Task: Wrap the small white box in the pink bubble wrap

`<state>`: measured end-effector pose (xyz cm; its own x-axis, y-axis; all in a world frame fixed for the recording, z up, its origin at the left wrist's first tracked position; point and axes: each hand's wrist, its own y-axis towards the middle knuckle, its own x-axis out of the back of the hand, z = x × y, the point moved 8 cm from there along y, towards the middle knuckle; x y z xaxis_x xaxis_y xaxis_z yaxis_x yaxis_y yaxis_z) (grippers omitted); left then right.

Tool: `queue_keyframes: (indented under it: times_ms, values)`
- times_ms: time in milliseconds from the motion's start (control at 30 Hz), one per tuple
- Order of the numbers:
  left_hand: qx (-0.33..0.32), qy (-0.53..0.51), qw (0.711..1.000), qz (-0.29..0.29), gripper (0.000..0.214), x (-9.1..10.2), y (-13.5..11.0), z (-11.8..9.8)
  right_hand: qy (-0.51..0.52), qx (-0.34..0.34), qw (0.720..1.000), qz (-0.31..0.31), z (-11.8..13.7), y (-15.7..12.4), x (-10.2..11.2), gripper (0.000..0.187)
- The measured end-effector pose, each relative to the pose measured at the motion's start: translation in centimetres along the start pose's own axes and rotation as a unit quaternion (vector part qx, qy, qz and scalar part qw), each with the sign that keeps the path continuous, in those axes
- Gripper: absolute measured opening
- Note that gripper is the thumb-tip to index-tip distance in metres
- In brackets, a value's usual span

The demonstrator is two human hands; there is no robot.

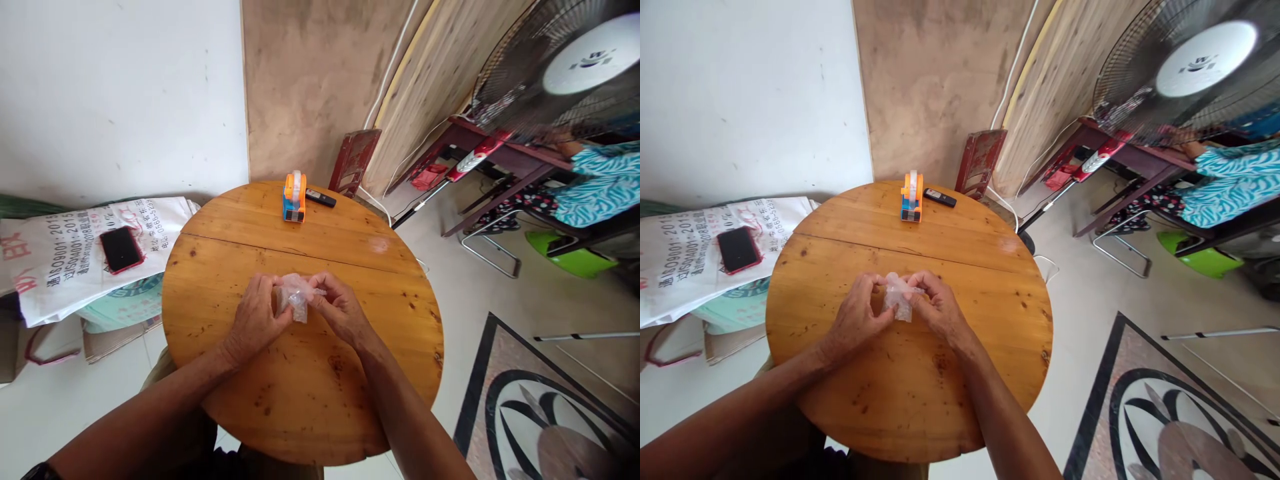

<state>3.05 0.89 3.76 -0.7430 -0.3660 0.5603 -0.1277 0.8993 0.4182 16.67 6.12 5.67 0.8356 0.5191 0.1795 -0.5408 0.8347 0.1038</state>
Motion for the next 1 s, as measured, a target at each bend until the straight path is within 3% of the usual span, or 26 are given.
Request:
queue_keyframes:
  times_ms: [133, 367, 667, 1000]
  values:
    - [-0.005, -0.031, 0.999, 0.033, 0.061, -0.2, 0.1, 0.2, -0.045, 0.009, 0.999, 0.021, 0.2, -1.3, -0.7, 0.018]
    - [-0.053, -0.072, 0.992, 0.086, 0.025, -0.6, 0.2, -0.2, -0.141, 0.075, 0.986, 0.046, 1.3, -2.2, -0.9, 0.009]
    - [-0.11, -0.023, 0.99, 0.082, 0.018, -0.5, 0.3, -0.6, -0.162, 0.117, 0.979, 0.045, 1.3, -2.6, -0.8, 0.005]
    - [-0.181, -0.015, 0.978, 0.107, 0.019, 0.2, 0.4, -0.8, -0.256, 0.199, 0.945, 0.045, 1.5, -3.7, -1.6, 0.016]
